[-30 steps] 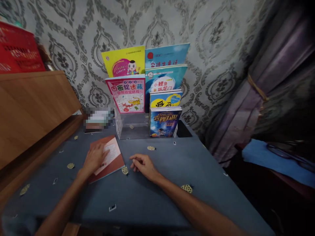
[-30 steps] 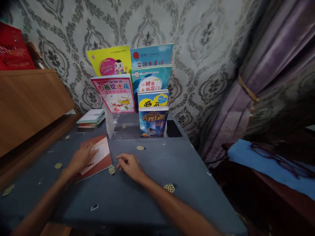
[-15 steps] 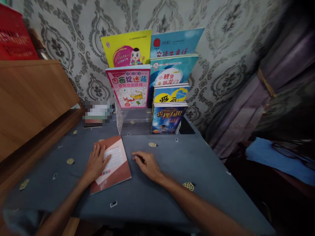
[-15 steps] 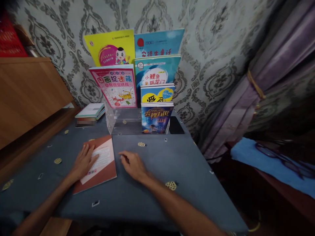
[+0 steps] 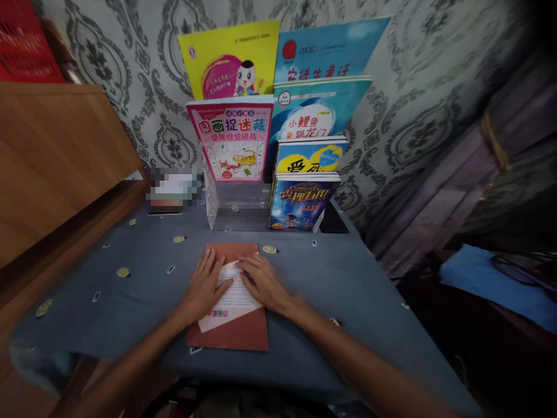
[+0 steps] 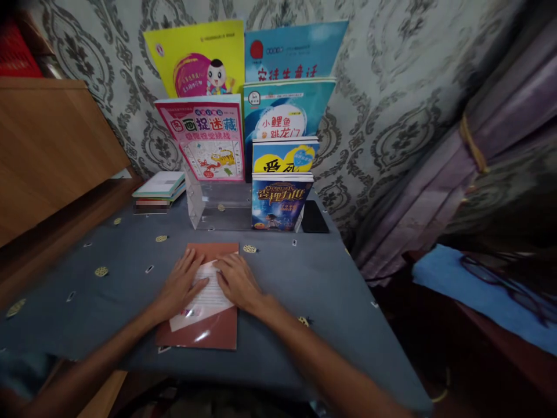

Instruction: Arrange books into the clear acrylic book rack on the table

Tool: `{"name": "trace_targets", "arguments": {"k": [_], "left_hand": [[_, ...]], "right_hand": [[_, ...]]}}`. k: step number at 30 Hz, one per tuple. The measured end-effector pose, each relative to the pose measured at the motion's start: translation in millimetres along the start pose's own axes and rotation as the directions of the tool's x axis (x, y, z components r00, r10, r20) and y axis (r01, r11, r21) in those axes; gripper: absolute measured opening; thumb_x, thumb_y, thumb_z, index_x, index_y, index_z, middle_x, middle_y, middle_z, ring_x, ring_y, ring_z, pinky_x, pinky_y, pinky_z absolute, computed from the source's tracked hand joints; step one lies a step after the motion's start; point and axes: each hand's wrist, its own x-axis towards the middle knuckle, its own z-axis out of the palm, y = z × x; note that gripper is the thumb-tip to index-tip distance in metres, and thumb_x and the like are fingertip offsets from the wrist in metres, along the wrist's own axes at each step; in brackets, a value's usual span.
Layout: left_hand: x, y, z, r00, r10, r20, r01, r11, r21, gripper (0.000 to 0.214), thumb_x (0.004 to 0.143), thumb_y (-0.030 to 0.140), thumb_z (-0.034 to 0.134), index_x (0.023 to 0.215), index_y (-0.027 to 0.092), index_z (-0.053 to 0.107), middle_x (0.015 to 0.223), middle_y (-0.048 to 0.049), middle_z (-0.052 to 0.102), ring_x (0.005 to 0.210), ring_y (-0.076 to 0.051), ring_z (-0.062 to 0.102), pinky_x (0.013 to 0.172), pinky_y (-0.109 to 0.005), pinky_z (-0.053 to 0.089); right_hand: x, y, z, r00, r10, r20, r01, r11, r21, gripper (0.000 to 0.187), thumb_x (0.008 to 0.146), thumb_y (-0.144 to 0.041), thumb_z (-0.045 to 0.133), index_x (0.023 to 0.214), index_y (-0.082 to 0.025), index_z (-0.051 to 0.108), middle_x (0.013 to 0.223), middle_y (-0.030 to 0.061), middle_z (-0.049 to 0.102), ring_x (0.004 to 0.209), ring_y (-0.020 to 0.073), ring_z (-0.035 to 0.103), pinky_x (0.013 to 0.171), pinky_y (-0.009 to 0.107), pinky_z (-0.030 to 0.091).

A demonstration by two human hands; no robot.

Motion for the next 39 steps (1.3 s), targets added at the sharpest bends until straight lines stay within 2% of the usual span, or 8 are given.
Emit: {"name": "trace_targets", "arguments": {"k": [7,11,17,22,28,31,35,39], "left_hand": [[26,33,7.2,0.992,0.123,0.034,-0.118,0.986,-0.115,0.067,0.1,0.058,0.03,0.153,0.018,0.033,0.161,-0.0171,0.029,0.152,-0.028,0.018,0.12,-0.052,0.025],[37,32,2.2,0.995,0.077,0.064,-0.072,0.995,-0.071,0.068,0.099,0.059,0.03,0.15,0.015,0.038,0.161,-0.0188,0.028,0.152,-0.03,0.02,0.119,-0.052,0.027],[41,28,-0.6,0.997,0.07,0.034,-0.069,0.997,-0.03,0.067,0.099,0.059,0.029,0.15,0.016,0.037,0.16,-0.0177,0.032,0.15,-0.03,0.025,0.119,-0.052,0.027],[40,32,-0.4,0.997,0.06,0.053,-0.06,0.998,0.01,0.069,0.099,0.06,0.027,0.151,0.015,0.035,0.161,-0.0172,0.031,0.15,-0.031,0.025,0.119,-0.05,0.027],[44,38,-7.9,0.995,0.06,0.086,-0.066,0.995,0.075,0.066,0.101,0.055,0.029,0.149,0.012,0.039,0.159,-0.0184,0.033,0.151,-0.033,0.023,0.118,-0.057,0.027],[49,43,-12.7,0.99,0.122,0.07,-0.126,0.99,0.069,0.055,0.101,0.045,0.034,0.145,0.014,0.045,0.156,-0.0163,0.041,0.148,-0.031,0.031,0.119,-0.056,0.027],[56,53,-13.2,0.965,0.258,0.046,-0.256,0.965,-0.059,0.045,0.101,0.03,0.035,0.141,0.019,0.051,0.152,-0.0107,0.048,0.143,-0.024,0.042,0.119,-0.046,0.034],[59,62,-8.4,0.95,0.306,0.057,-0.3,0.949,-0.103,0.047,0.102,0.034,0.037,0.145,0.019,0.047,0.155,-0.0097,0.044,0.146,-0.023,0.037,0.12,-0.045,0.032]], "right_hand": [[-10,27,-22,0.996,0.063,0.061,-0.053,0.988,-0.148,0.041,0.096,-0.025,0.047,0.134,-0.015,0.058,0.143,0.0177,0.056,0.137,0.028,0.048,0.115,0.054,0.034],[-15,35,-24,0.985,0.144,0.098,-0.121,0.971,-0.207,0.049,0.096,-0.03,0.048,0.141,-0.011,0.051,0.15,0.0187,0.049,0.143,0.0286,0.04,0.118,0.052,0.031],[-21,41,-25,0.944,0.331,0.012,-0.311,0.898,-0.312,0.057,0.097,-0.041,0.047,0.143,-0.008,0.048,0.152,0.024,0.043,0.144,0.0346,0.037,0.117,0.057,0.027],[-23,44,-29,0.939,0.34,0.038,-0.314,0.901,-0.3,0.058,0.098,-0.041,0.044,0.145,-0.006,0.046,0.153,0.0233,0.042,0.146,0.033,0.035,0.118,0.057,0.026],[-22,48,-33,0.945,0.325,0.029,-0.307,0.916,-0.258,0.05,0.098,-0.031,0.043,0.142,-0.011,0.05,0.151,0.0193,0.047,0.144,0.0294,0.038,0.118,0.055,0.028],[-20,52,-37,0.945,0.327,0.01,-0.316,0.92,-0.23,0.044,0.098,-0.02,0.038,0.137,-0.013,0.056,0.146,0.0164,0.054,0.141,0.0261,0.044,0.116,0.052,0.031],[-19,59,-40,0.948,0.317,-0.017,-0.313,0.925,-0.216,0.041,0.097,-0.018,0.039,0.131,-0.014,0.062,0.142,0.0161,0.058,0.136,0.0261,0.049,0.113,0.05,0.037],[-21,64,-39,0.953,0.296,-0.061,-0.302,0.925,-0.231,0.04,0.096,-0.016,0.042,0.128,-0.016,0.065,0.14,0.0166,0.059,0.132,0.0282,0.052,0.11,0.051,0.041]]}}
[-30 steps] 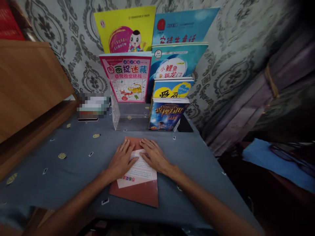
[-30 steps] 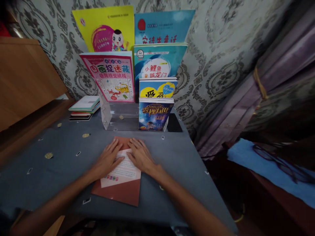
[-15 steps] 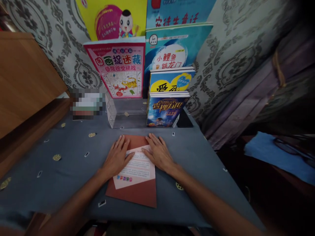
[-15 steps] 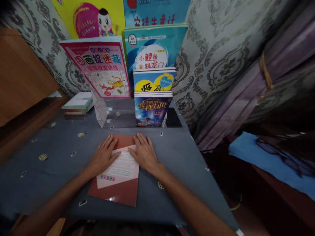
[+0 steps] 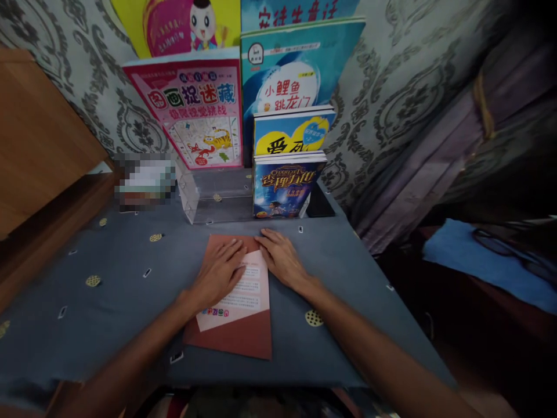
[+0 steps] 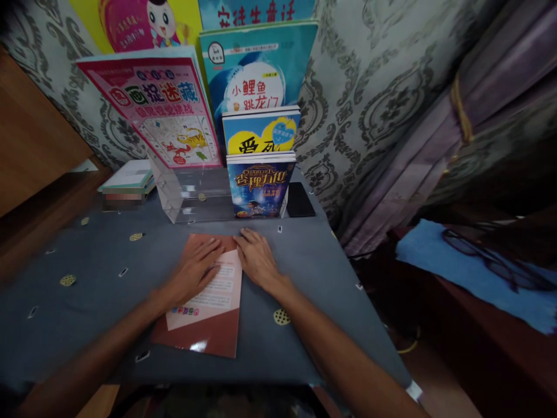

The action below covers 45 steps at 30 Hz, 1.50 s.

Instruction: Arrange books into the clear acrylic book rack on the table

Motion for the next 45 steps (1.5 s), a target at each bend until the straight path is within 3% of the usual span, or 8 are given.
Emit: {"name": "trace_targets", "arguments": {"k": [11,19,26,31,40,45], "left_hand": [[1,3,4.2,1.0,-0.012,0.028,0.009,0.993,0.117,0.051,0.105,0.041,0.027,0.148,0.018,0.043,0.156,-0.01,0.043,0.147,-0.025,0.033,0.12,-0.049,0.028],[18,-7,7.2,0.999,-0.049,0.001,0.049,0.989,0.138,0.051,0.104,0.039,0.028,0.147,0.016,0.043,0.155,-0.0112,0.043,0.147,-0.026,0.033,0.119,-0.05,0.029],[30,-27,9.1,0.998,0.048,-0.05,-0.044,0.995,0.091,0.048,0.103,0.04,0.033,0.143,0.018,0.05,0.15,-0.0106,0.05,0.143,-0.026,0.041,0.119,-0.052,0.029],[31,-33,7.4,0.992,0.12,-0.04,-0.119,0.993,0.016,0.047,0.102,0.038,0.036,0.144,0.019,0.049,0.149,-0.0105,0.051,0.143,-0.024,0.041,0.119,-0.052,0.028],[31,-42,-10.8,0.963,0.267,0.049,-0.253,0.948,-0.195,0.042,0.098,0.032,0.043,0.138,0.023,0.056,0.146,-0.008,0.055,0.144,-0.022,0.039,0.119,-0.051,0.031],[27,-26,-21.7,0.972,0.232,0.048,-0.225,0.967,-0.123,0.035,0.098,0.032,0.046,0.128,0.024,0.063,0.137,-0.0085,0.063,0.135,-0.022,0.05,0.113,-0.048,0.039]], "right_hand": [[2,13,6,0.996,0.052,-0.066,-0.048,0.996,0.07,0.038,0.096,-0.017,0.042,0.122,-0.013,0.069,0.135,0.017,0.062,0.127,0.0289,0.056,0.109,0.05,0.043],[2,10,3,0.996,0.06,-0.07,-0.054,0.995,0.089,0.038,0.094,-0.013,0.042,0.121,-0.014,0.068,0.133,0.0161,0.064,0.125,0.0276,0.057,0.108,0.048,0.043],[3,5,-2,0.997,0.071,-0.025,-0.068,0.993,0.094,0.038,0.092,-0.009,0.043,0.12,-0.016,0.068,0.133,0.0144,0.063,0.127,0.0261,0.055,0.107,0.046,0.044],[3,8,-1,0.995,0.088,-0.038,-0.082,0.986,0.144,0.044,0.091,-0.008,0.042,0.13,-0.017,0.062,0.14,0.0145,0.058,0.13,0.0252,0.052,0.109,0.047,0.041],[7,6,-14,0.992,0.103,-0.069,-0.094,0.988,0.123,0.038,0.098,-0.014,0.037,0.124,-0.016,0.064,0.117,0.0124,0.071,0.108,0.0245,0.063,0.1,0.041,0.045],[5,-1,-25,0.99,0.135,-0.03,-0.132,0.987,0.087,0.033,0.102,-0.025,0.037,0.12,-0.017,0.064,0.104,0.0112,0.075,0.096,0.0236,0.069,0.085,0.033,0.048]]}}
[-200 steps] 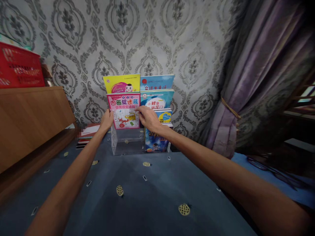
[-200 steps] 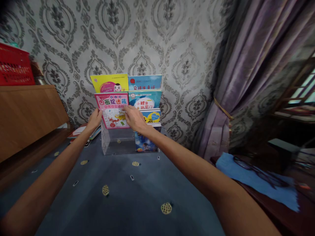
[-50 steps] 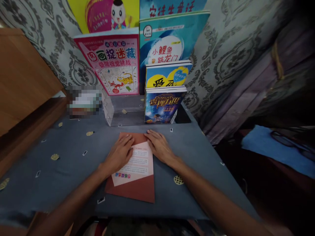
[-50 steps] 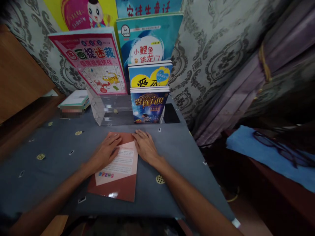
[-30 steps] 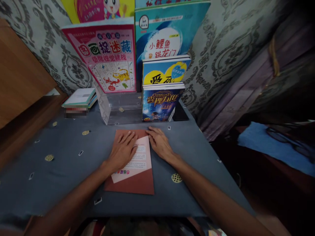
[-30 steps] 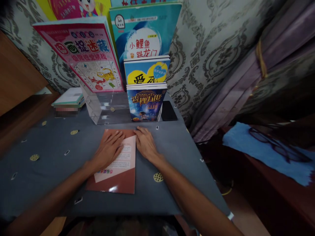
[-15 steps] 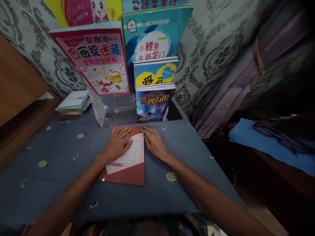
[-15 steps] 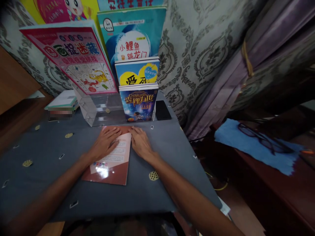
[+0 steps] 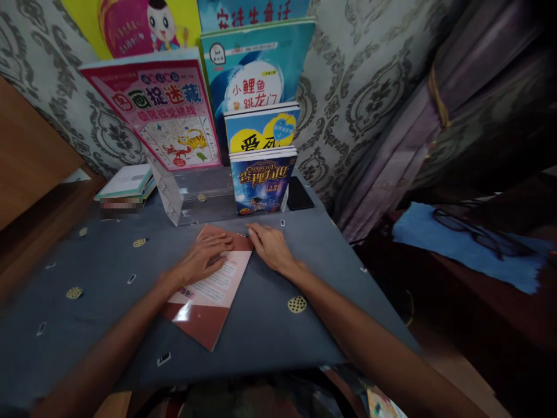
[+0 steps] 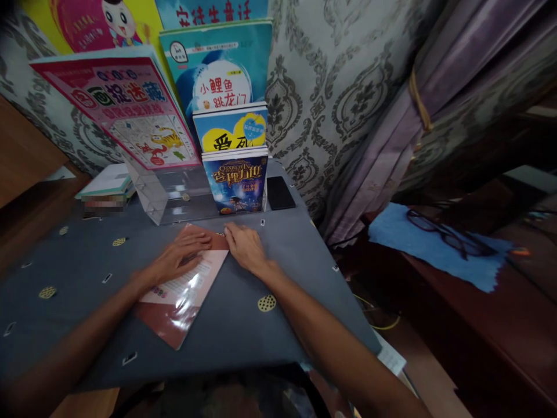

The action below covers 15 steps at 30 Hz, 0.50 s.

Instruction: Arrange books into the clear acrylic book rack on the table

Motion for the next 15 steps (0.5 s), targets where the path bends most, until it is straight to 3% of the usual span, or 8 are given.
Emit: {"name": "trace_targets", "arguments": {"k": [5,8,11,15], "left_hand": [[7,51,-1.3,0.981,-0.191,0.031,0.173,0.94,0.294,0.034,0.093,0.047,0.056,0.101,0.017,0.067,0.107,-0.0113,0.07,0.105,-0.028,0.063,0.094,-0.044,0.051],[11,78,3.5,0.96,-0.279,0.031,0.241,0.875,0.42,0.034,0.091,0.047,0.059,0.099,0.014,0.065,0.103,-0.0133,0.067,0.101,-0.03,0.062,0.083,-0.042,0.053],[11,90,10.2,0.953,-0.302,0.009,0.261,0.838,0.479,0.027,0.093,0.04,0.057,0.099,0.014,0.063,0.101,-0.0132,0.066,0.098,-0.029,0.061,0.08,-0.041,0.052],[9,92,18.7,0.958,-0.284,-0.027,0.26,0.832,0.49,0.023,0.095,0.034,0.053,0.095,0.014,0.064,0.097,-0.0133,0.066,0.095,-0.029,0.061,0.079,-0.041,0.05]], "right_hand": [[-2,-8,-6,0.999,-0.018,0.043,0.012,0.992,0.125,0.031,0.104,-0.027,0.036,0.106,-0.019,0.066,0.078,0.0039,0.074,0.076,0.0191,0.07,0.073,0.028,0.045],[-1,-9,-5,0.997,-0.04,0.067,0.024,0.977,0.214,0.035,0.104,-0.027,0.036,0.087,-0.018,0.065,0.065,0.0009,0.069,0.065,0.016,0.065,0.069,0.026,0.043],[0,-6,-1,0.998,-0.015,0.065,-0.005,0.954,0.3,0.04,0.104,-0.028,0.037,0.076,-0.018,0.063,0.06,-0.0002,0.066,0.058,0.0138,0.062,0.066,0.025,0.043],[-6,1,5,0.999,0.025,0.038,-0.039,0.906,0.421,0.041,0.103,-0.03,0.037,0.077,-0.017,0.066,0.06,-0.0003,0.067,0.053,0.0122,0.061,0.061,0.023,0.045]]}}
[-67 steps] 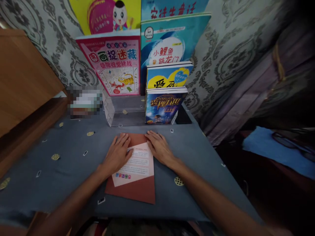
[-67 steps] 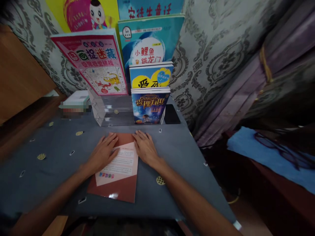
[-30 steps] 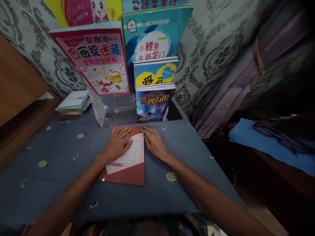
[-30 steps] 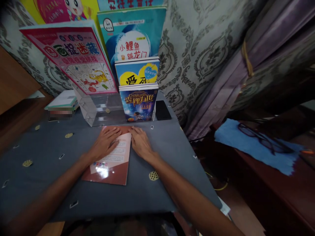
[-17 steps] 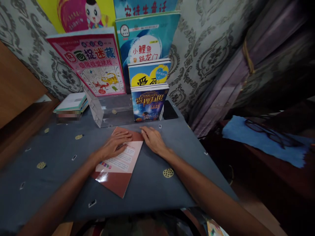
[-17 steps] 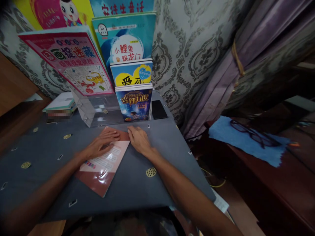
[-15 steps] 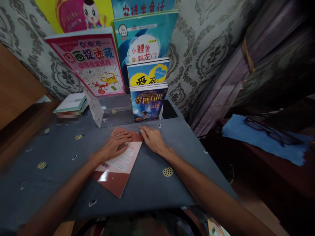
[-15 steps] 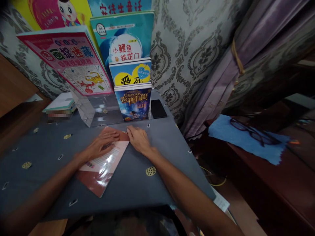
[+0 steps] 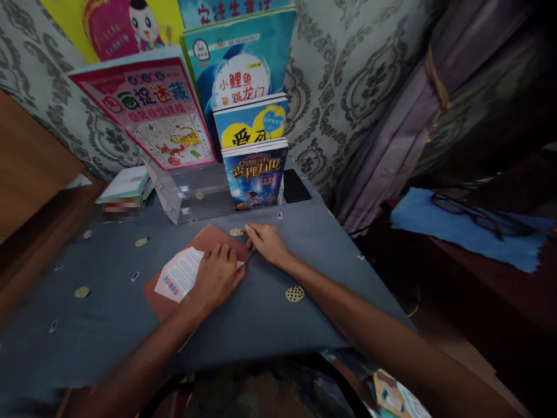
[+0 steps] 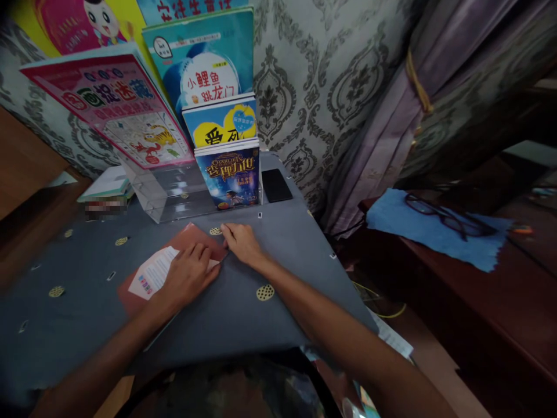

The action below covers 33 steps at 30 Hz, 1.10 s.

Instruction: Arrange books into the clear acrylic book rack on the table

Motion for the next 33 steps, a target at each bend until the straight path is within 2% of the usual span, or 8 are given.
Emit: {"name": "trace_targets", "arguments": {"k": [6,9,13,17,21,33], "left_hand": [[-3,1,4.7,0.999,-0.001,-0.054,-0.002,0.999,-0.052,0.022,0.096,0.027,0.049,0.091,0.015,0.066,0.092,-0.0125,0.067,0.088,-0.026,0.062,0.074,-0.038,0.05],[-2,3,4.3,0.998,-0.002,-0.062,-0.001,0.999,-0.04,0.025,0.097,0.027,0.046,0.09,0.016,0.068,0.09,-0.0118,0.067,0.085,-0.024,0.062,0.068,-0.034,0.049],[-3,5,4.2,0.997,0.008,-0.073,-0.008,1.0,-0.009,0.03,0.099,0.026,0.042,0.09,0.016,0.069,0.089,-0.011,0.069,0.084,-0.024,0.063,0.065,-0.033,0.049],[-2,3,2.9,0.998,0.003,-0.056,-0.006,0.999,-0.048,0.033,0.099,0.024,0.039,0.09,0.016,0.069,0.09,-0.0119,0.069,0.084,-0.024,0.064,0.067,-0.034,0.05],[-2,2,-0.2,0.999,-0.034,-0.031,0.031,0.995,-0.096,0.033,0.099,0.024,0.039,0.091,0.016,0.07,0.089,-0.0115,0.069,0.085,-0.024,0.064,0.067,-0.033,0.051],[1,0,-3.6,0.999,-0.041,0.003,0.041,0.997,-0.069,0.031,0.098,0.023,0.04,0.086,0.017,0.068,0.085,-0.0098,0.068,0.085,-0.024,0.065,0.062,-0.032,0.049]], "right_hand": [[-13,3,-5,0.999,-0.029,-0.026,0.033,0.982,0.183,0.039,0.101,-0.036,0.039,0.092,-0.016,0.072,0.075,0.0041,0.074,0.066,0.0147,0.068,0.065,0.025,0.051],[-14,2,-7,0.999,-0.036,-0.031,0.042,0.976,0.213,0.038,0.101,-0.036,0.04,0.102,-0.017,0.073,0.079,0.0044,0.076,0.074,0.0167,0.071,0.071,0.027,0.053],[-13,2,-7,0.999,-0.047,-0.027,0.052,0.976,0.213,0.037,0.101,-0.035,0.041,0.103,-0.018,0.074,0.081,0.0042,0.077,0.077,0.0174,0.072,0.075,0.029,0.053],[-13,3,-7,0.998,-0.056,-0.02,0.059,0.966,0.252,0.038,0.101,-0.035,0.041,0.106,-0.018,0.075,0.086,0.0052,0.078,0.079,0.0174,0.072,0.077,0.03,0.053],[-13,3,-8,0.998,-0.062,-0.007,0.061,0.957,0.283,0.039,0.101,-0.038,0.042,0.109,-0.018,0.074,0.091,0.0057,0.078,0.082,0.0172,0.072,0.077,0.03,0.054],[-13,4,-5,0.998,-0.062,-0.002,0.059,0.932,0.359,0.038,0.1,-0.04,0.044,0.11,-0.018,0.073,0.092,0.0059,0.078,0.085,0.0173,0.072,0.08,0.031,0.055]]}}
